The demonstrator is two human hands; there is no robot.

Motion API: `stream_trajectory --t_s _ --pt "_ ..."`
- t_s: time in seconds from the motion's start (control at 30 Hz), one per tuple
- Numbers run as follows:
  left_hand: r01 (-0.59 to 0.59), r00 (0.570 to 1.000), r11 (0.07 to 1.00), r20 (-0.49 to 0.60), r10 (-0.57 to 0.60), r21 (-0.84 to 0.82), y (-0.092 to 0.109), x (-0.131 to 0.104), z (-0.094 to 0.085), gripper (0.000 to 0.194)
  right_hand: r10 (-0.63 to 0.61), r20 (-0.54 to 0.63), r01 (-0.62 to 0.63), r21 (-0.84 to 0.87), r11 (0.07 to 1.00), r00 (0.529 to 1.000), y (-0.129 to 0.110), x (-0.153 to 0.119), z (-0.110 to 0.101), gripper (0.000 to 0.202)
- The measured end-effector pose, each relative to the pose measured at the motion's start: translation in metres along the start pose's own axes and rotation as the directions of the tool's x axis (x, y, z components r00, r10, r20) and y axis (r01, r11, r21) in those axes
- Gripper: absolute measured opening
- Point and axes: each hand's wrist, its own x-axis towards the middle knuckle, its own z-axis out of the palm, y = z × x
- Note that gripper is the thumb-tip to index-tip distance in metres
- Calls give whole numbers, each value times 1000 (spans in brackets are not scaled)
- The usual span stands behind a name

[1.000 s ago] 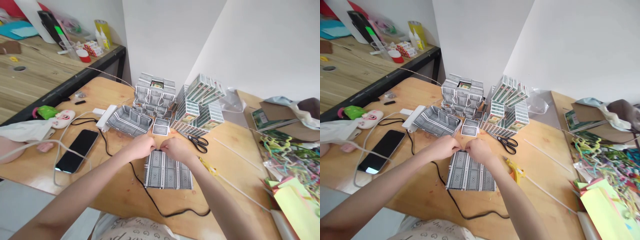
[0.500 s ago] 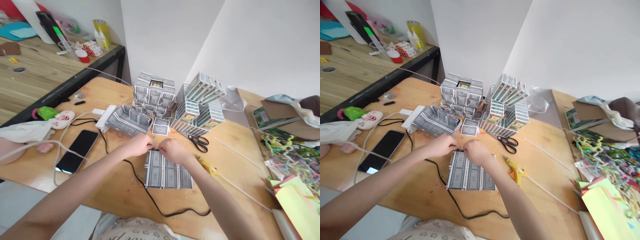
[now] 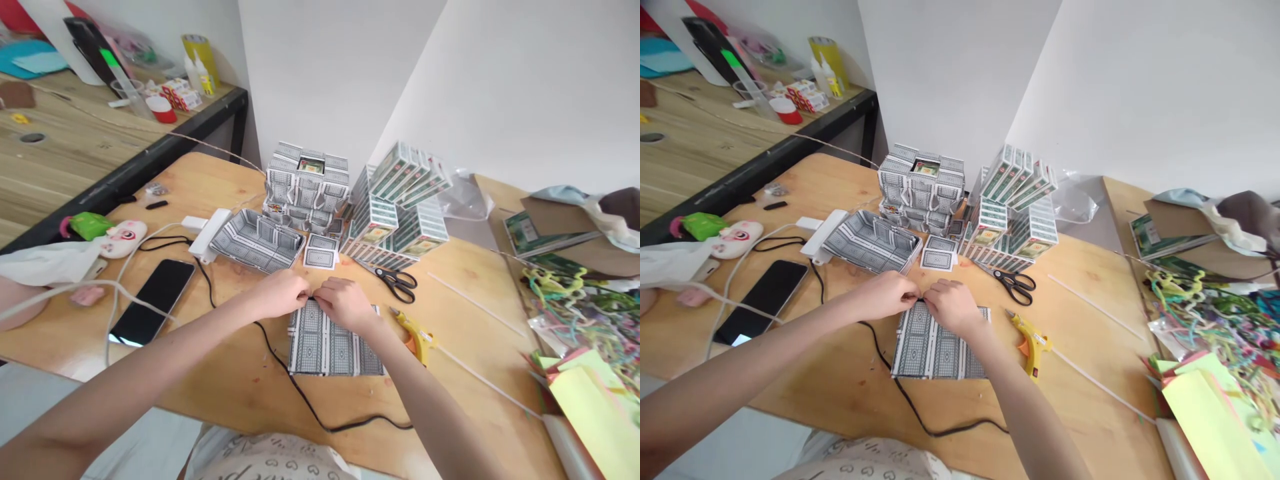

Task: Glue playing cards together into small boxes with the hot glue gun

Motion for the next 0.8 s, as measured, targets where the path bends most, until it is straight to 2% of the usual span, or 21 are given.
stream_trajectory --t_s 0.3,0.4,0.53,0.8 --pt "-12 999 1000 -48 12 -1 -1 -2 10 24 87 -46 -89 -52 995 995 -7 0 12 16" --pt "4 998 995 -64 2 101 1 -1 15 24 109 -49 -110 -18 994 993 -8 1 15 15" --pt "-56 995 969 -72 75 239 2 0 22 20 167 -62 -168 -6 986 984 -8 1 18 13" --pt "-106 988 960 -81 131 259 1 -2 29 20 240 -34 -238 48 970 970 -13 -3 15 16"
